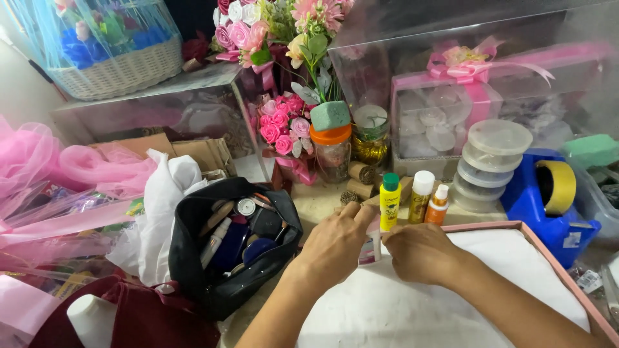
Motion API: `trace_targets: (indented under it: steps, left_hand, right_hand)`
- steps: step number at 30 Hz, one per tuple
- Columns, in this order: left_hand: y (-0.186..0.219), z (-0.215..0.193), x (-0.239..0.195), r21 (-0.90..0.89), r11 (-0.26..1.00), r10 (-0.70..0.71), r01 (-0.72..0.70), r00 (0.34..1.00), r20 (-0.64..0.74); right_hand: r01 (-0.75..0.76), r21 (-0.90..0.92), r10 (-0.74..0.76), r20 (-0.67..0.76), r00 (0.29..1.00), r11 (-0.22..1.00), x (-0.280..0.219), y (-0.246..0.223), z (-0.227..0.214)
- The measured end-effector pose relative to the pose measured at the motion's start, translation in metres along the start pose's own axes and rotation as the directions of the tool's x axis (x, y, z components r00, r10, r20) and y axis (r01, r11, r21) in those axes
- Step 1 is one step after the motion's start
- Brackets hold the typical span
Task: The person uses a hot glue gun to apply glue to the bottom of a white bottle and places it on a white foam sheet inside a pink box. They repeat the process with a yellow bottle, applying glue and positioning it next to the first bottle. The person then picks up a gold bottle and prepares to apply glue.
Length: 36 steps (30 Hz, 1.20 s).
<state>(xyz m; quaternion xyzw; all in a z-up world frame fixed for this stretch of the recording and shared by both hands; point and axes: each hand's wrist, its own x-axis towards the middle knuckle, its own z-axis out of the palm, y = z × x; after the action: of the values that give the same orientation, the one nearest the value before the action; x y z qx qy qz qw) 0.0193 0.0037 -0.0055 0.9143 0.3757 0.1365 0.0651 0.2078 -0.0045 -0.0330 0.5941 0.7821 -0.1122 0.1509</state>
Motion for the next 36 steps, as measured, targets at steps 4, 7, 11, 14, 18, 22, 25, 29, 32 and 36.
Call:
trace_targets:
  steps: [4,7,11,14,18,22,25,29,32,36]
  left_hand:
    - [-0.005,0.010,0.001,0.010,1.000,0.018,-0.018,0.998,-0.054]
    - [-0.006,0.012,-0.003,-0.055,0.998,-0.006,0.000,0.994,-0.111]
    - [-0.010,0.022,-0.008,-0.117,0.993,-0.001,-0.019,0.986,-0.169]
    - [-0.010,0.020,-0.007,-0.210,0.977,-0.065,0.033,0.987,-0.150]
    - [-0.010,0.019,-0.004,-0.297,0.949,-0.149,0.110,0.982,-0.113]
    - [-0.009,0.026,-0.005,-0.330,0.938,-0.153,0.105,0.980,-0.123]
    - [-0.009,0.032,-0.010,-0.368,0.922,-0.168,0.118,0.980,-0.108]
    - [-0.014,0.025,-0.004,-0.408,0.901,-0.205,0.146,0.973,-0.105]
    - [-0.019,0.023,-0.001,-0.430,0.886,-0.239,0.174,0.966,-0.100]
    - [-0.022,0.024,-0.004,-0.461,0.871,-0.242,0.170,0.965,-0.100]
  right_hand:
    - [-0.080,0.067,0.086,-0.089,0.992,0.995,-0.023,0.009,-0.033]
    - [0.014,0.375,0.138,-0.374,0.917,0.927,-0.045,-0.002,-0.053]
    - [0.453,0.203,-0.184,-0.717,0.672,0.868,-0.043,-0.026,-0.044]
    - [0.491,0.161,-0.259,-0.688,0.678,0.856,-0.029,-0.041,-0.041]
    - [0.458,0.185,-0.314,-0.510,0.801,0.869,-0.038,-0.049,-0.067]
    - [0.398,0.132,-0.292,-0.483,0.825,0.908,-0.028,-0.054,-0.061]
    - [0.364,0.074,-0.271,-0.535,0.800,0.929,-0.021,-0.054,-0.046]
    - [0.316,0.010,-0.202,-0.749,0.631,0.949,-0.007,-0.052,-0.033]
    - [0.253,-0.023,-0.163,-0.818,0.552,0.967,0.012,-0.046,-0.019]
    - [0.211,-0.037,-0.143,-0.845,0.516,0.977,0.014,-0.046,-0.018]
